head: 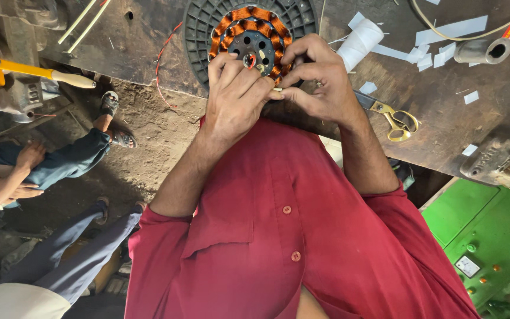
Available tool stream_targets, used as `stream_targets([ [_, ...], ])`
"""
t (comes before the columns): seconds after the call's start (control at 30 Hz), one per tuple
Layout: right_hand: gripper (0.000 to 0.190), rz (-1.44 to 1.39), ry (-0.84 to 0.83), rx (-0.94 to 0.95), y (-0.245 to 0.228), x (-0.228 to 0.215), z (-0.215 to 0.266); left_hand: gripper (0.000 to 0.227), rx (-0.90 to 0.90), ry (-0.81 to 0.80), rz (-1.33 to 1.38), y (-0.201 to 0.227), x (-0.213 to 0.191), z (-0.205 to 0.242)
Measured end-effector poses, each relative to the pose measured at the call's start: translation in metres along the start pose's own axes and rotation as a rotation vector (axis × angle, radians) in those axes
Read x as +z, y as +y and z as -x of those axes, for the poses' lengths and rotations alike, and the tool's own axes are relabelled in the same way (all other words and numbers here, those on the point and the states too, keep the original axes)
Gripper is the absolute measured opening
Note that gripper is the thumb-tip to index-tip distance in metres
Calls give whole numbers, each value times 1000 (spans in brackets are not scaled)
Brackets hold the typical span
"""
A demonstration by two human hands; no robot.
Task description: The person assembles electrical components by twisting wires together, wrapping them with white tape, and securing them with a white plastic band. They use shears to trim excess wire and tape, then place the finished unit on the workbench.
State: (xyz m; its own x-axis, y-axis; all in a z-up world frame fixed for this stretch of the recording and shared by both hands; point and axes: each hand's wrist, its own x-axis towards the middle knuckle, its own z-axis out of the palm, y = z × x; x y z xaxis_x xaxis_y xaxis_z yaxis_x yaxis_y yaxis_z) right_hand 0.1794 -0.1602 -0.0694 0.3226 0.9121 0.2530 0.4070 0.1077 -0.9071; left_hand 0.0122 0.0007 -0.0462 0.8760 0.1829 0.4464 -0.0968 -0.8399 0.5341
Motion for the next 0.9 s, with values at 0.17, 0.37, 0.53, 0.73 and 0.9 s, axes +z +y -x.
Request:
stream_targets([
  [0.17, 20, -43, 24, 10, 3, 1, 1, 20, -98, 40, 219, -2, -2, 2],
  [0.37, 19, 27, 33, 10, 0, 2, -1, 18, -121, 67, 135, 1, 8, 6],
  [0.53, 19, 14, 33, 16, -1, 2, 0, 18, -76, 90, 44, 2, 14, 5],
  [0.73, 18, 27, 33, 32, -3, 1, -1, 22, -54, 70, 64, 3, 8, 1],
  [0.9, 21, 28, 31, -1, -3, -1, -2, 18, -110, 41, 197, 1, 0, 4],
])
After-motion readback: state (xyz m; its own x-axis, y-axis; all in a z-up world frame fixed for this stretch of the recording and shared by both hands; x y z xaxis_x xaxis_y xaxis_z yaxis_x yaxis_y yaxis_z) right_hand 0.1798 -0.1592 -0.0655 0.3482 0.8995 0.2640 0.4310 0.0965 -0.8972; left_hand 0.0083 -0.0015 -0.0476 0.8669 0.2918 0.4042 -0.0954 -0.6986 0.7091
